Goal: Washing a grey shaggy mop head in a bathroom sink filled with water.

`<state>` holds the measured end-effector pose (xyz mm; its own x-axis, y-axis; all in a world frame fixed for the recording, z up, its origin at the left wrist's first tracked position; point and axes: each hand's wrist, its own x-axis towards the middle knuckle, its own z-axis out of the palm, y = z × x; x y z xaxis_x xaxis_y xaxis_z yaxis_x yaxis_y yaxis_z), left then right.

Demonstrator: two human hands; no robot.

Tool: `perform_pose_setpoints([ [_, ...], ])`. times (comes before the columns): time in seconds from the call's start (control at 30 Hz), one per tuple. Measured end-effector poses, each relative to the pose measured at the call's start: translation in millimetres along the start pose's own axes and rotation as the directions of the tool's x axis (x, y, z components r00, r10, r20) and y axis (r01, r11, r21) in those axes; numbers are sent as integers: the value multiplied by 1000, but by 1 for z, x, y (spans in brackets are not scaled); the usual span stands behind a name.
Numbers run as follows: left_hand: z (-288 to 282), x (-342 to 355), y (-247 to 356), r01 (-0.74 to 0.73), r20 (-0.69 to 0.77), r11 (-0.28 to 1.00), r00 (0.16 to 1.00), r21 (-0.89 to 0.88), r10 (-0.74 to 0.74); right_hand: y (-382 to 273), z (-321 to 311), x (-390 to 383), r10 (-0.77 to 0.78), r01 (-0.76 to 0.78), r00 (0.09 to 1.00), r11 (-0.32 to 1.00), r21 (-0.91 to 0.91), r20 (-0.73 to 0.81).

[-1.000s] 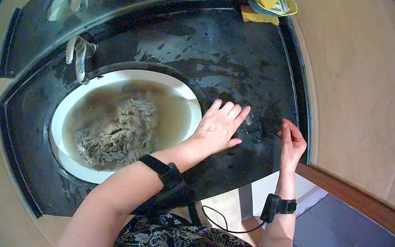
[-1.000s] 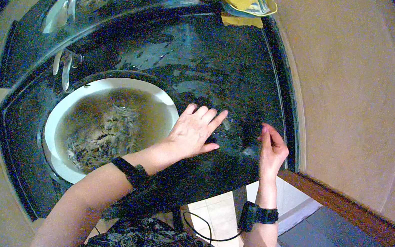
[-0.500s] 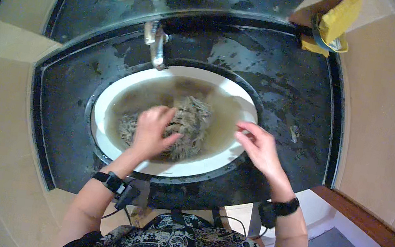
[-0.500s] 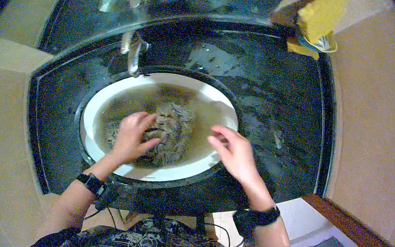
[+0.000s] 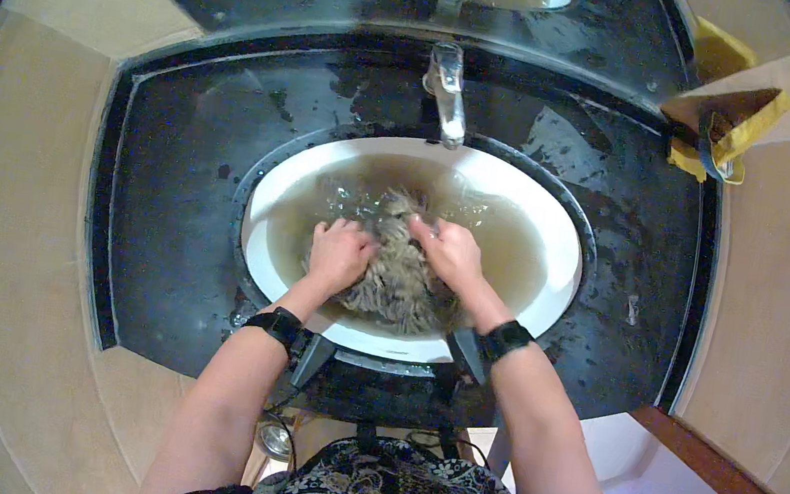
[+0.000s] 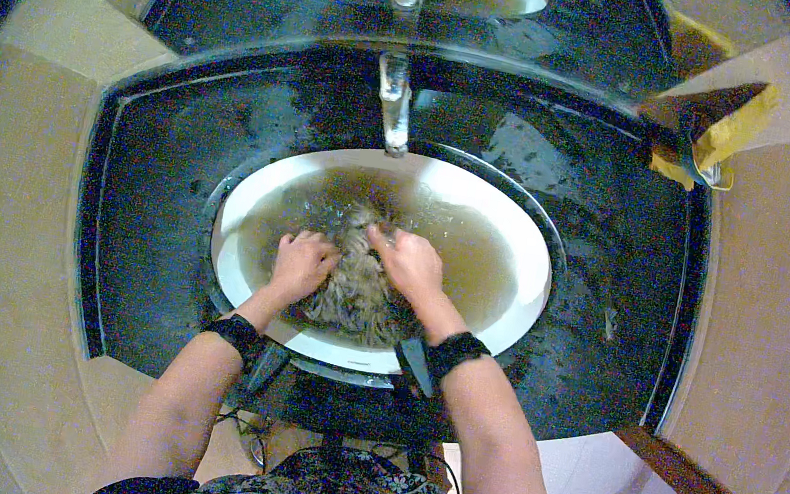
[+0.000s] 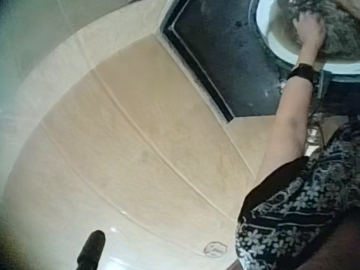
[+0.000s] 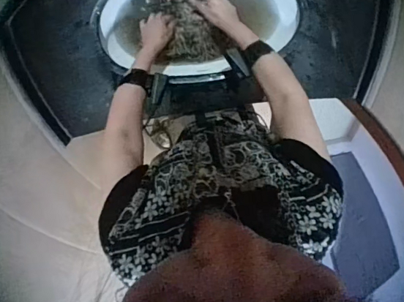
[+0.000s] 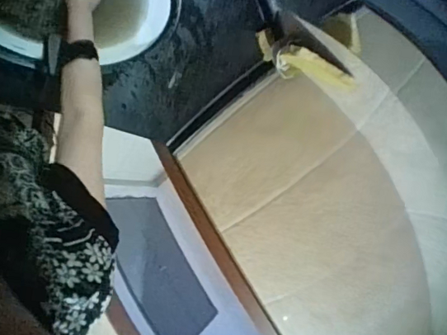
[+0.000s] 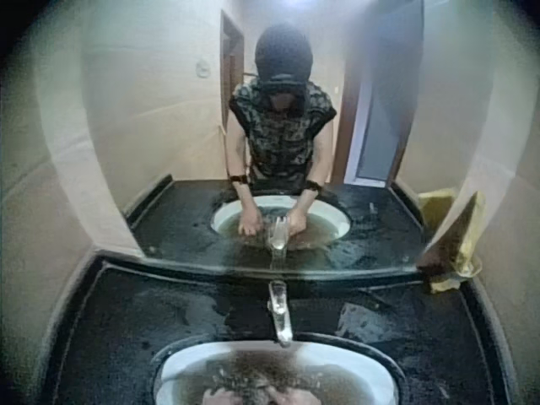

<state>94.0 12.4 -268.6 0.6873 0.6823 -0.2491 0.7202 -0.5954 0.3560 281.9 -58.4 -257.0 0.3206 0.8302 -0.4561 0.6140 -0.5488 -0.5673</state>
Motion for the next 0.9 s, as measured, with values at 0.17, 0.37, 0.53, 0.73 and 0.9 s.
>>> perform_pose_setpoints([
  [0.17,-12,-10,-11,185,43,919,983,-347,-181,28,-18,-25,84,-30,994,820,572,-68],
  [0.37,-48,-43,3,75,49,532,997,-843,-63,53,-39,-41,-27,180,975,686,705,-222],
  [0.53,-59,-71,22,-85,26,613,985,-786,171,62,-40,-37,224,14,942,718,695,-250],
  [0.73,-69,-63,22,73,180,592,976,-803,124,95,-26,-21,102,33,854,968,248,-511],
  [0.9,-42,-33,-13,2,-166,777,977,-630,-137,25,-4,-12,-74,-85,907,932,-353,-414],
])
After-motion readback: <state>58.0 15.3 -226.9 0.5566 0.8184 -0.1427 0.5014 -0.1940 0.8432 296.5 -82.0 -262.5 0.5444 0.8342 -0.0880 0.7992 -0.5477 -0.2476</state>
